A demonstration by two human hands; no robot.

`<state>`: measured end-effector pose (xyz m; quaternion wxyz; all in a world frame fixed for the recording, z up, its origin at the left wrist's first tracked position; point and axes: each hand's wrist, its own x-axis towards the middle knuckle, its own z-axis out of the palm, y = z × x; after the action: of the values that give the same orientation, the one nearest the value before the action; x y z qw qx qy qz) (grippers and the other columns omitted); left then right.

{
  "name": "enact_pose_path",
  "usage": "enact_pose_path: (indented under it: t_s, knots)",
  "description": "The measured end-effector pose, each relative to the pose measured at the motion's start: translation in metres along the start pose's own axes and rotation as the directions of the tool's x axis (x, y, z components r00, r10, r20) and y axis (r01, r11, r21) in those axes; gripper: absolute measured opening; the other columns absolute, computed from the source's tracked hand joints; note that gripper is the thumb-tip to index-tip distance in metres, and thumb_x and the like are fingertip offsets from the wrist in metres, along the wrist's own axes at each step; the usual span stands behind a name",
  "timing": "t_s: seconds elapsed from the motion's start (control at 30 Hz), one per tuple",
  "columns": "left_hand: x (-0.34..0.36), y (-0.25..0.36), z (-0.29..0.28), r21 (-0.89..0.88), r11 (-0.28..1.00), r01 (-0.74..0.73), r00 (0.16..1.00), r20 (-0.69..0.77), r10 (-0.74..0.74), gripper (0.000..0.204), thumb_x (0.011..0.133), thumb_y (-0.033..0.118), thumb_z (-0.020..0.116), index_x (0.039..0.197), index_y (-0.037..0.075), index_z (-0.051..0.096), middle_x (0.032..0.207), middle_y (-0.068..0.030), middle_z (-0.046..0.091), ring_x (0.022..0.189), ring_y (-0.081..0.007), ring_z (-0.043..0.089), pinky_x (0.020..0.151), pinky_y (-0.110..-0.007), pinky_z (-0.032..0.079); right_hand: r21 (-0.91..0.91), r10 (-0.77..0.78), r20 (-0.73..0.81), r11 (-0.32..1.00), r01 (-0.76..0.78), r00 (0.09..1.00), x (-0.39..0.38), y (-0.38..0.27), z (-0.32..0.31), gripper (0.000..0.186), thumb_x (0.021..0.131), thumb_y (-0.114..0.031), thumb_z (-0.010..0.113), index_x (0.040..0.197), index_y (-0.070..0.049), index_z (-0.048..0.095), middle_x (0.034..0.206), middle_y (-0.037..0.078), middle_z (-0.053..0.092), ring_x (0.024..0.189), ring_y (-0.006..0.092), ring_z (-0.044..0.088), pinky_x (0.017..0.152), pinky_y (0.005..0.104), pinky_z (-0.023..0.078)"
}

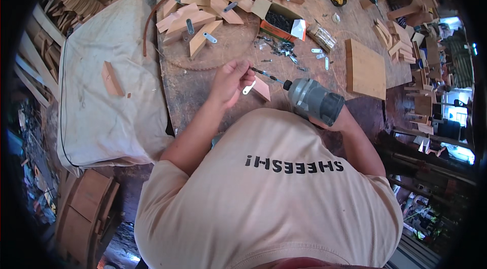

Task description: The person attaches metal brackets to wooden blocks by placing the brackets onto the wood, positioning screws, and driving the screws with an electric drill.

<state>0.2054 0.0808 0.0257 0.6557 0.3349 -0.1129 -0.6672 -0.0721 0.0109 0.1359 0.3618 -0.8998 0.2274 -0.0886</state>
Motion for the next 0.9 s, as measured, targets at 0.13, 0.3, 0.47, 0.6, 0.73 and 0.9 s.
enact_pose_path:
  t_s: [0.13,0.3,0.47,0.6,0.73,0.9]
  knots:
    - [0.005,0.0,-0.005,0.146,0.986,0.076,0.997,0.014,-0.079,0.017,0.092,0.02,0.06,0.094,0.004,0.059,0.078,-0.0053,0.062,0.067,-0.0106,0.06,0.06,-0.02,0.051,-0.146,-0.05,0.033,0.988,0.054,0.998,-0.004,0.005,-0.001,0.031,0.067,-0.011,0.073,0.096,-0.005,0.063,0.092,0.012,0.064,0.083,0.0306,0.061,0.077,0.0375,0.049]
    - [0.02,-0.004,-0.029,0.404,0.911,0.085,0.981,0.126,-0.148,0.018,0.091,0.018,0.06,0.095,0.001,0.064,0.082,-0.0073,0.065,0.075,-0.0135,0.062,0.067,-0.025,0.052,0.039,0.186,0.073,0.981,-0.189,0.98,0.008,-0.014,-0.007,0.035,0.069,-0.01,0.072,0.102,-0.003,0.061,0.099,0.014,0.063,0.089,0.0324,0.06,0.082,0.0373,0.048]
    - [0.028,-0.001,-0.032,0.844,0.418,-0.336,0.936,0.349,0.047,0.013,0.085,0.008,0.061,0.094,0.003,0.069,0.09,-0.0075,0.067,0.085,-0.0182,0.064,0.078,-0.033,0.05,0.096,0.241,0.054,0.965,-0.245,0.969,0.026,-0.019,-0.008,0.041,0.071,-0.01,0.069,0.109,-0.002,0.059,0.1,0.014,0.063,0.091,0.0277,0.061,0.085,0.0356,0.048]
    - [0.033,-0.001,-0.042,0.805,0.172,-0.568,0.823,0.563,0.078,0.023,0.08,-0.002,0.058,0.1,0.002,0.068,0.106,-0.0108,0.064,0.103,-0.0236,0.059,0.091,-0.033,0.046,0.115,0.396,0.162,0.902,-0.416,0.904,0.045,-0.026,-0.016,0.044,0.073,-0.013,0.068,0.115,-0.003,0.056,0.1,0.014,0.064,0.091,0.0254,0.061,0.084,0.0349,0.048]
    - [0.039,-0.011,-0.056,0.773,0.045,-0.633,0.772,0.626,0.111,0.028,0.076,-0.003,0.059,0.098,0.009,0.07,0.111,-0.0085,0.063,0.108,-0.026,0.056,0.094,-0.035,0.044,0.004,0.514,0.248,0.847,-0.531,0.822,0.067,-0.038,-0.02,0.044,0.074,-0.018,0.068,0.114,-0.004,0.057,0.097,0.014,0.065,0.088,0.0263,0.063,0.08,0.036,0.049]
    - [0.048,-0.019,-0.065,0.8,0.054,-0.598,0.8,0.591,0.107,0.022,0.077,0.002,0.063,0.095,0.011,0.071,0.112,-0.007,0.064,0.107,-0.024,0.057,0.093,-0.035,0.045,-0.232,0.446,0.267,0.89,-0.393,0.854,0.084,-0.029,-0.021,0.04,0.074,-0.024,0.068,0.108,-0.003,0.06,0.095,0.018,0.066,0.087,0.032,0.064,0.078,0.0376,0.05]
